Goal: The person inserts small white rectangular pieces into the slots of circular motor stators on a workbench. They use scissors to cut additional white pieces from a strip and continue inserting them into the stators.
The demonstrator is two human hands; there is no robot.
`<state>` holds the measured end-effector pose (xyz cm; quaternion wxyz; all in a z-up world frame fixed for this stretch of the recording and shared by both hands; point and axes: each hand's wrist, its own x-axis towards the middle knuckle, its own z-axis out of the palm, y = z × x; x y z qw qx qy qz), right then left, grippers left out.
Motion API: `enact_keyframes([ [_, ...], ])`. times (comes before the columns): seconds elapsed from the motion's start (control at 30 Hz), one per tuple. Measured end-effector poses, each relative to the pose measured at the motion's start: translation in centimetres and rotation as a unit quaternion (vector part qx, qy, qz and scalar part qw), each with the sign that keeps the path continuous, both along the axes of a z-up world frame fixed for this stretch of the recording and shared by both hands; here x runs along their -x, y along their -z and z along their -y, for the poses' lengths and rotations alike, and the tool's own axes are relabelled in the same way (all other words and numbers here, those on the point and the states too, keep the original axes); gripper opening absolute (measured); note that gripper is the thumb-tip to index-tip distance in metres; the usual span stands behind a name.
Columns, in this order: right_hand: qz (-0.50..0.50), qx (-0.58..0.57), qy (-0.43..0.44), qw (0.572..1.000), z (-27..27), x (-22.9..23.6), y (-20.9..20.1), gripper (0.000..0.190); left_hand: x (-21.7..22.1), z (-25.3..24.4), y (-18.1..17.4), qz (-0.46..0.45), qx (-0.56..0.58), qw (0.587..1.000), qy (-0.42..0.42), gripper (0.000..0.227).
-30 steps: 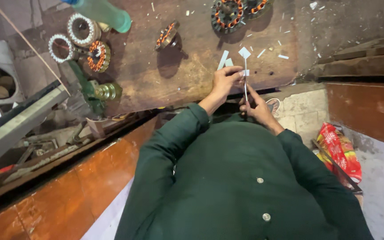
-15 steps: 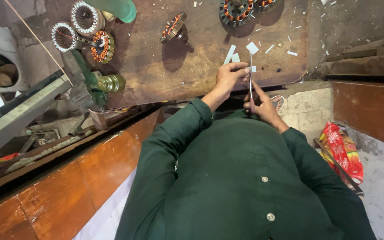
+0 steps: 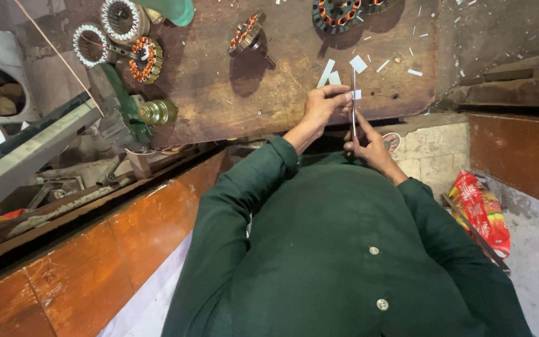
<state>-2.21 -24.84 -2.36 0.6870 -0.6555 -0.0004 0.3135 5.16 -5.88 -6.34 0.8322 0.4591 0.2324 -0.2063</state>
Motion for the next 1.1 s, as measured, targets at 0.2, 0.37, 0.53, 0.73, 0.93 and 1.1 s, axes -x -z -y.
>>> enact_keyframes([
  [0.2,-0.013,0.007,-0.001,1.0,-0.1,-0.2,-0.6,0.095,-0.2,-0.1,-0.1,0.008,0.001,1.0,0.002,0.028],
  [0.37,0.017,0.006,-0.01,1.0,0.0,-0.3,-0.7,0.096,-0.1,0.1,0.2,0.028,0.01,1.0,-0.006,0.026],
  [0.53,0.001,0.016,-0.001,1.0,0.1,-0.1,-0.7,0.097,-0.1,0.4,0.3,0.025,0.018,0.999,-0.01,0.026],
  [0.73,0.045,0.053,-0.016,0.997,0.5,0.2,-0.2,0.095,0.0,0.2,0.4,0.015,-0.003,1.0,-0.003,0.029],
  [0.93,0.016,0.023,0.012,1.0,0.6,1.2,1.5,0.088,0.5,0.3,1.7,0.002,-0.027,1.0,-0.007,0.029],
  [1.1,0.01,0.006,0.105,0.994,0.8,0.5,1.6,0.088,1.5,-0.2,2.2,0.052,-0.009,0.998,0.036,0.03],
])
